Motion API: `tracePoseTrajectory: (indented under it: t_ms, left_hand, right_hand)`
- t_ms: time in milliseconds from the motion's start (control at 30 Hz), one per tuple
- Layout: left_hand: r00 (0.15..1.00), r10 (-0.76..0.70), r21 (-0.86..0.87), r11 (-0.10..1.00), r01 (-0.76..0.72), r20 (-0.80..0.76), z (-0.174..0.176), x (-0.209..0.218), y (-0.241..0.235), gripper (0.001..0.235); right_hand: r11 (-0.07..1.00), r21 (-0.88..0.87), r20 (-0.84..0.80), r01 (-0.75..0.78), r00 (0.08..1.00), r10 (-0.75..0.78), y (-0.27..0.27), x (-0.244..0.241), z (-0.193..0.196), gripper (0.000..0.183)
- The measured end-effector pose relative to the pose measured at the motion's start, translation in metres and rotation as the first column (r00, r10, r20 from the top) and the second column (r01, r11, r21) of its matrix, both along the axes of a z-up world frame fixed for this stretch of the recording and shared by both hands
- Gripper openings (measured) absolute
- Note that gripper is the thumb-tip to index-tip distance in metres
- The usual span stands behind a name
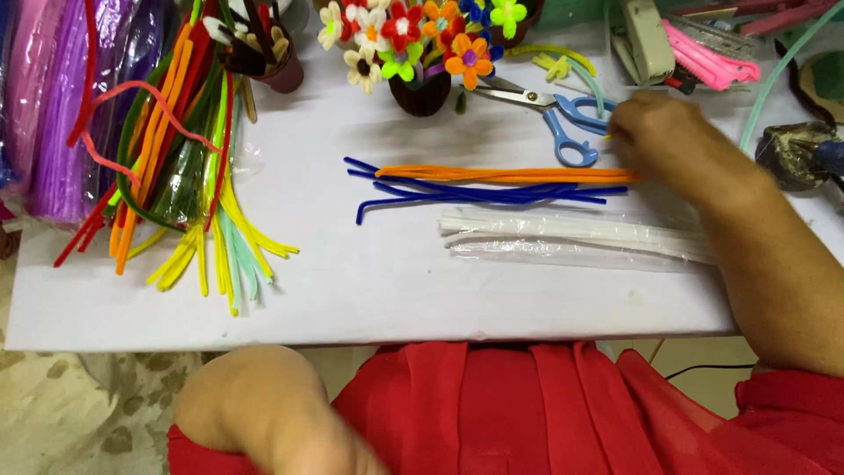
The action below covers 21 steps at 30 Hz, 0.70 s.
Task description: The person gathers colorful pipe cleaners from a pile, selects blue and white ones, and begins twisting them together by hand to form a small bundle. The person continues to add more pipe cleaners and twist them into a compact shape.
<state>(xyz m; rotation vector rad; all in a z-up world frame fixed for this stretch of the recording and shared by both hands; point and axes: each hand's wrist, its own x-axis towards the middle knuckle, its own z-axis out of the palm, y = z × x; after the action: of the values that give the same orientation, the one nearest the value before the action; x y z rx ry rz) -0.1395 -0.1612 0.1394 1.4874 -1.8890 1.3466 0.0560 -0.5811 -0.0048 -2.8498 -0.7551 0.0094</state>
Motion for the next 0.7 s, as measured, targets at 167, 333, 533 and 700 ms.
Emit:
tracePoseTrajectory:
  t_ms: [167,333,533,700]
  left_hand:
    - [0.996,0.087,-0.041,0.996,-0.085,0.037,-0.023,0.034,-0.032,0.056]
    - [0.649,0.716,0.294,0.697,-0.653,-0.256,-0.058,0.101,-0.035,0.013]
    - [0.346,0.704,0.652,0.707,-0.272,-0.62,-0.124,0.151,-0.03,0.03]
    - [0.354,0.774,0.643,0.633,-0.431,-0.526,-0.161,0.159,-0.023,0.022]
  right_hand:
    - [0.95,-0.217,0.012,0.222,0.974,-0.225,-0.021,-0.022,0.024,0.016]
    - [0.965,-0.157,0.31,0.212,0.938,-0.156,-0.028,-0.035,0.021,0.03]
    - [0.977,0.159,-0.039,-0.14,0.988,0.148,0.05,-0.065,0.034,0.032]
    - [0.993,0.049,0.144,-0.104,0.985,0.096,0.076,-0.068,0.008,0.013]
